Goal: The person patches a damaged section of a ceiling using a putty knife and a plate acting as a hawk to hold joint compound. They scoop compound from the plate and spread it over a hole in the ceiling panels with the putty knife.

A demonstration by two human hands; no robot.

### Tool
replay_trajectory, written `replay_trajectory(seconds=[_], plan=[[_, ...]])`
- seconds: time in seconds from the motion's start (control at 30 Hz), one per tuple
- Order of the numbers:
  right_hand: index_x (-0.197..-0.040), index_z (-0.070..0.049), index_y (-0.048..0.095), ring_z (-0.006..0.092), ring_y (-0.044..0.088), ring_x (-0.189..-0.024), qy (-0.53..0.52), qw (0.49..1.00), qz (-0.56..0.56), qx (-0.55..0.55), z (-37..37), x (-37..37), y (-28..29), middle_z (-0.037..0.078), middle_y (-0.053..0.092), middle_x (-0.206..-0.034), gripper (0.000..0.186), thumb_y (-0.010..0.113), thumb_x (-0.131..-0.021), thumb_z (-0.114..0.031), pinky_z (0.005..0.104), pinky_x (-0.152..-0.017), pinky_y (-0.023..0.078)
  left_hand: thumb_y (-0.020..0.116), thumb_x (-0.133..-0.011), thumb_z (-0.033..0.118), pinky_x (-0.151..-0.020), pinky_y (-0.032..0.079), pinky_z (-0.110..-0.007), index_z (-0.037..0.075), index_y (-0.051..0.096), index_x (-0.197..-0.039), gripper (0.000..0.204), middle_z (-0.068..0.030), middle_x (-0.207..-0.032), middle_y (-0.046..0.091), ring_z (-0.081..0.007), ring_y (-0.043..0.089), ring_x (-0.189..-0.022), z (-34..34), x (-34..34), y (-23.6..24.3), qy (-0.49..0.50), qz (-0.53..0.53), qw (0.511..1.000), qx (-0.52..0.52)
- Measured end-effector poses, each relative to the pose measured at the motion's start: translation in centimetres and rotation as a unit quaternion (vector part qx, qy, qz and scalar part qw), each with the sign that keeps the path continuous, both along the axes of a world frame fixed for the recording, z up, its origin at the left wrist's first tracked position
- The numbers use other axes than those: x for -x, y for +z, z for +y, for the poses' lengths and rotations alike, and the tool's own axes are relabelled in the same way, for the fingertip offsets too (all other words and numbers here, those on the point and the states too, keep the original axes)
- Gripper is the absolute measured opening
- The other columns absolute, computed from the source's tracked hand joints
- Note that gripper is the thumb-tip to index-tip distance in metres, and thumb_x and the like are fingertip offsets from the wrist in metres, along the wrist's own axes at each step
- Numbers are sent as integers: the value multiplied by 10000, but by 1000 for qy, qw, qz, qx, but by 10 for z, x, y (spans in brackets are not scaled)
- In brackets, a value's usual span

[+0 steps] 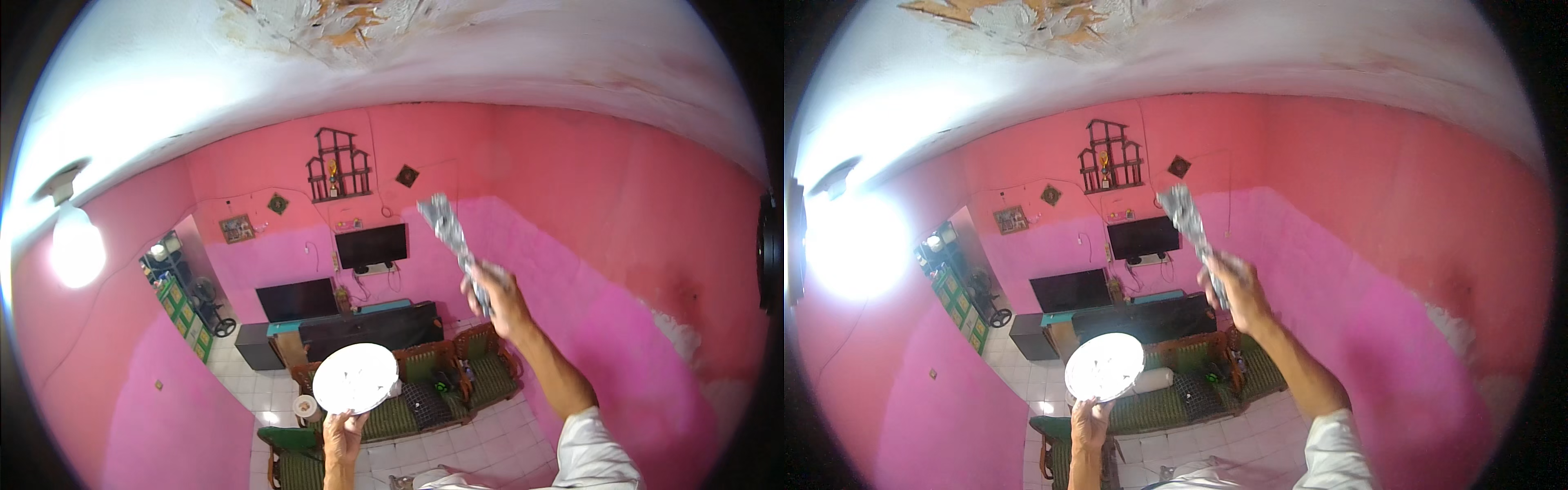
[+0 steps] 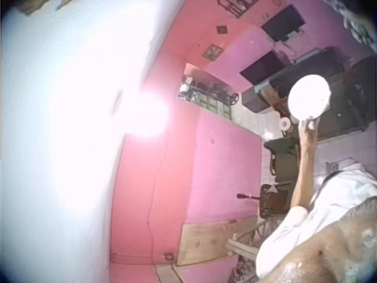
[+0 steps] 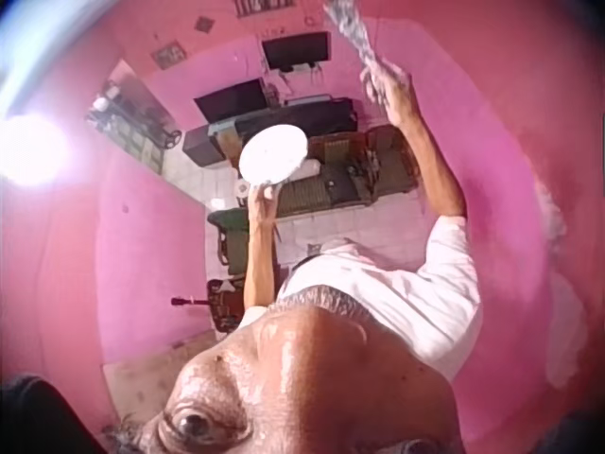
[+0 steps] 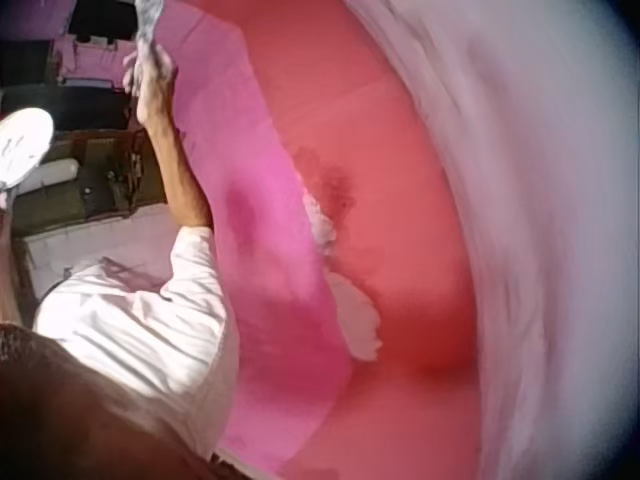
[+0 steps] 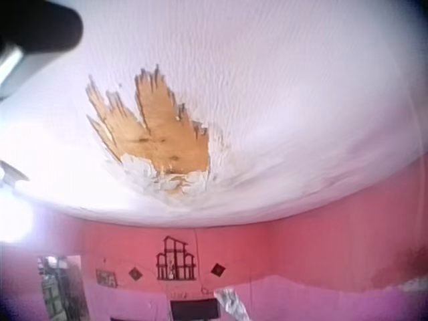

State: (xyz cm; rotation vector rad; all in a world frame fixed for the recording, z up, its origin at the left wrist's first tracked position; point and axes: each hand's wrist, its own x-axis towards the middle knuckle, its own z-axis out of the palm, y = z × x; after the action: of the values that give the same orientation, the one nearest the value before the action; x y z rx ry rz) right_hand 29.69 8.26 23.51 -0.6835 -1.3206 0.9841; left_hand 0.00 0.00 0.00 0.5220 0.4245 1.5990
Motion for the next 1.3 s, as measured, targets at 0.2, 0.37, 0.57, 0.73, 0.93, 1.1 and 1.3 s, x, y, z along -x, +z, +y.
replay_trajectory(seconds=[0.2, 0.37, 0.57, 0.73, 0.93, 1.1, 1.3], plan=[[-957, -10, 543, 89, 503, -510, 3, 991, 90, -97, -34, 37, 34, 58, 576, -720, 232, 525, -896, -233, 214, -417, 371, 531, -799, -54, -782, 579, -373, -53, 344, -1240, 479, -173, -1141, 528, -251, 592, -980, -86, 79, -34, 70, 4, 998, -2], [-991, -12, 561, 86, 508, -523, -43, 991, 98, -75, -48, 12, 67, 59, 582, -734, 222, 519, -900, -211, 208, -433, 381, 516, -814, -29, -818, 551, -390, -32, 389, -1207, 413, -146, -1121, 538, -236, 587, -974, -150, 76, -25, 62, 34, 994, 88], [-944, -16, 575, 88, 525, -533, -37, 983, 77, -163, -39, 5, 139, 73, 602, -742, 205, 553, -881, -210, 210, -426, 382, 528, -798, -54, -787, 577, -375, -50, 344, -1246, 484, -174, -1159, 520, -251, 595, -971, -79, 46, -16, 56, -24, 997, 57], [-1025, 5, 570, 76, 494, -495, -25, 969, 97, -226, -75, 4, 148, 66, 583, -723, 276, 530, -891, -233, 208, -405, 345, 543, -783, -51, -805, 569, -377, -42, 337, -1254, 514, -164, -1159, 525, -241, 590, -984, -49, 35, 7, 27, -34, 998, 50], [-1037, 4, 570, 78, 475, -455, -54, 974, 100, -195, -71, 13, 130, 52, 567, -700, 285, 528, -890, -237, 206, -393, 347, 529, -806, -15, -870, 514, -452, -47, 432, -1154, 363, -147, -1131, 543, -267, 559, -1029, -42, 39, 2, 32, -9, 999, 30], [-969, -8, 576, 90, 495, -478, -42, 984, 72, -156, -20, 28, 147, 67, 587, -710, 242, 537, -886, -232, 219, -410, 365, 530, -805, -18, -858, 522, -444, -44, 428, -1163, 373, -143, -1132, 546, -267, 559, -1033, -44, 44, -1, 27, -4, 999, 24], [-964, -7, 575, 92, 487, -487, -8, 976, 111, -189, -41, 30, 157, 64, 587, -716, 235, 540, -882, -225, 217, -425, 361, 536, -794, -35, -857, 526, -430, -47, 417, -1179, 403, -155, -1154, 539, -271, 558, -1047, -46, 43, 3, 23, -8, 999, 34]])
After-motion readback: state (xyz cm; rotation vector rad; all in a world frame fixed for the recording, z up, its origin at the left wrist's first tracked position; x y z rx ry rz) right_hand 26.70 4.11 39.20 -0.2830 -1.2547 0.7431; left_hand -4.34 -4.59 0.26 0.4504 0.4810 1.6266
